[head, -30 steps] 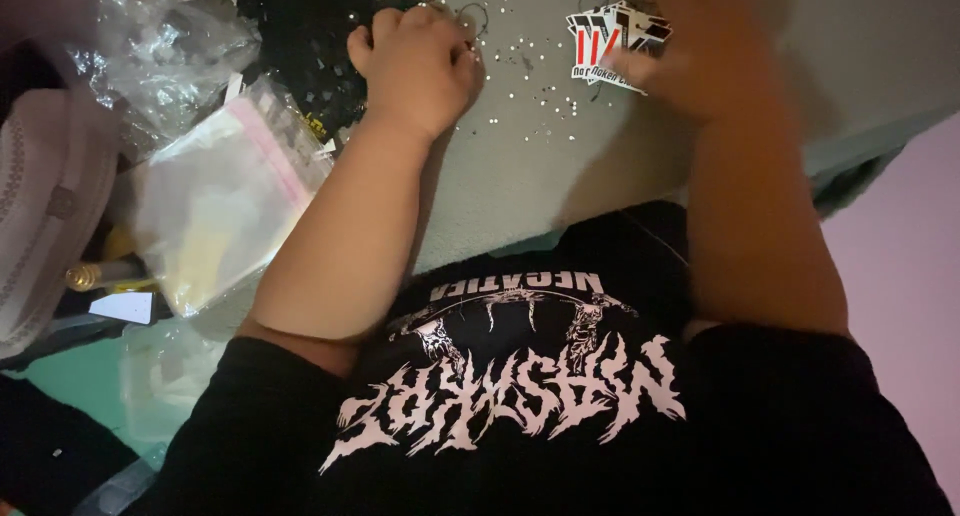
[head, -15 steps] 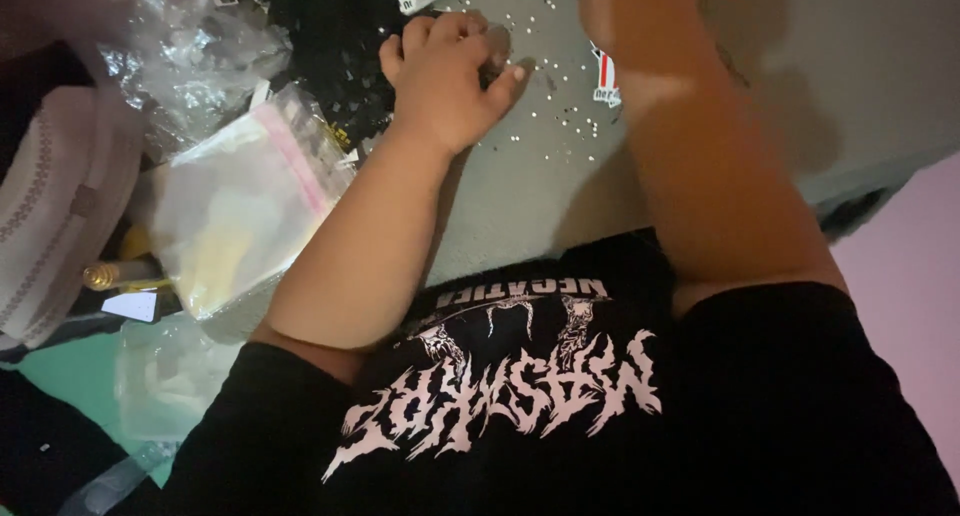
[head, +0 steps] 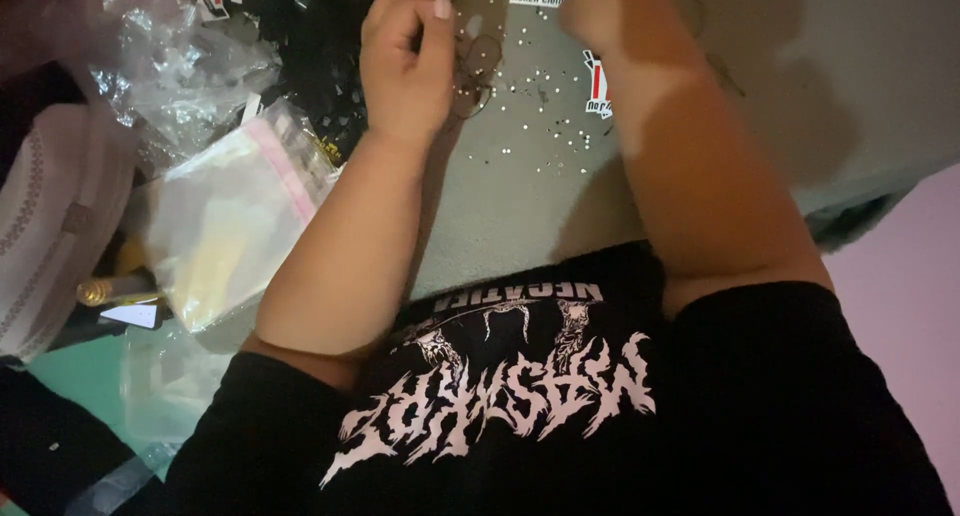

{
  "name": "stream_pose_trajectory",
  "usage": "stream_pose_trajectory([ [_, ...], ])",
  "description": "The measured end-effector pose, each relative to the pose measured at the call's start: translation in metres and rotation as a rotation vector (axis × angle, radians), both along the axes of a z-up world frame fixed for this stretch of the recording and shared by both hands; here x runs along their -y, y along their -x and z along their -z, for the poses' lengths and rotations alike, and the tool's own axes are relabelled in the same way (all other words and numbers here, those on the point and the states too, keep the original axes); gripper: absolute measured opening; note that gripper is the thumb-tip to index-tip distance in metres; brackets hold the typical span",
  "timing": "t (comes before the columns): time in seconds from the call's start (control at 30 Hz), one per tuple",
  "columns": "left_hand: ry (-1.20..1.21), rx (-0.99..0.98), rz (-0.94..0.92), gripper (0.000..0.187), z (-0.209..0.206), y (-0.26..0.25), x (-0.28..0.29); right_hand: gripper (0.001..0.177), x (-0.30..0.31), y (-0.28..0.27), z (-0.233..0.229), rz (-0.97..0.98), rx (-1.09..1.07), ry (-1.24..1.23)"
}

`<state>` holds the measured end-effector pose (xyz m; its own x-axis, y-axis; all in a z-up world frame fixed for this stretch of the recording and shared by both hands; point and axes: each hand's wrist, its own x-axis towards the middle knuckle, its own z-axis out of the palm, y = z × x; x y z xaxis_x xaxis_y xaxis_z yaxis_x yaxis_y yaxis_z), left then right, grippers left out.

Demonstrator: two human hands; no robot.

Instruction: The person assembles keychains by hand, threading a black cord through a small white bead and attaching it to a branded tag. The person repeats this process for multiple tags, handling the cords, beads, and tags directly.

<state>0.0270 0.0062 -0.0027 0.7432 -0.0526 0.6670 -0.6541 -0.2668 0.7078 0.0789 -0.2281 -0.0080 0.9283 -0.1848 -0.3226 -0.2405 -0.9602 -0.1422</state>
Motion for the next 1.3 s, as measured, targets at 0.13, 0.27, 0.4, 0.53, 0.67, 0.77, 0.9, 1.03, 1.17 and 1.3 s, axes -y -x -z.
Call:
stream_pose_trajectory([
  [0.13,0.005,-0.094,-0.013,0.017,-0.002,0.004,-0.001,0.015,-0.038,0.045,-0.059,0.087,-0.135,-0.019],
  [0.27,-0.021,-0.037,-0.002,0.019,-0.003,0.005,-0.001,0.021,-0.03,0.047,-0.046,0.113,-0.053,-0.148],
  [0.4,0.001,-0.056,0.013,0.017,-0.005,0.004,-0.001,0.02,-0.03,0.046,-0.035,0.085,-0.017,-0.114],
  [0.53,-0.012,-0.159,0.029,0.005,-0.003,0.005,-0.001,0.023,-0.034,0.043,-0.026,0.023,0.073,-0.036],
  [0.67,-0.086,-0.177,-0.03,0.015,0.0,0.005,0.0,0.03,-0.035,0.042,-0.02,-0.04,0.162,0.042],
  [0.77,-0.06,-0.128,-0.008,0.012,-0.002,0.003,0.0,0.037,-0.035,0.04,-0.019,-0.084,0.225,0.095],
  [0.9,-0.052,-0.148,0.001,0.01,-0.006,0.005,0.0,0.021,-0.035,0.039,-0.019,-0.025,0.128,0.18],
  [1.03,-0.071,-0.109,0.022,0.006,-0.007,0.006,0.001,0.017,-0.031,0.038,-0.022,-0.155,0.082,0.383],
  [1.17,-0.098,-0.114,0.026,0.009,-0.007,0.006,0.001,0.062,-0.035,0.041,-0.037,-0.229,-0.02,0.406],
  [1.3,-0.1,-0.15,0.002,0.005,-0.011,0.009,0.002,0.05,-0.027,0.038,-0.017,-0.284,0.049,0.355],
])
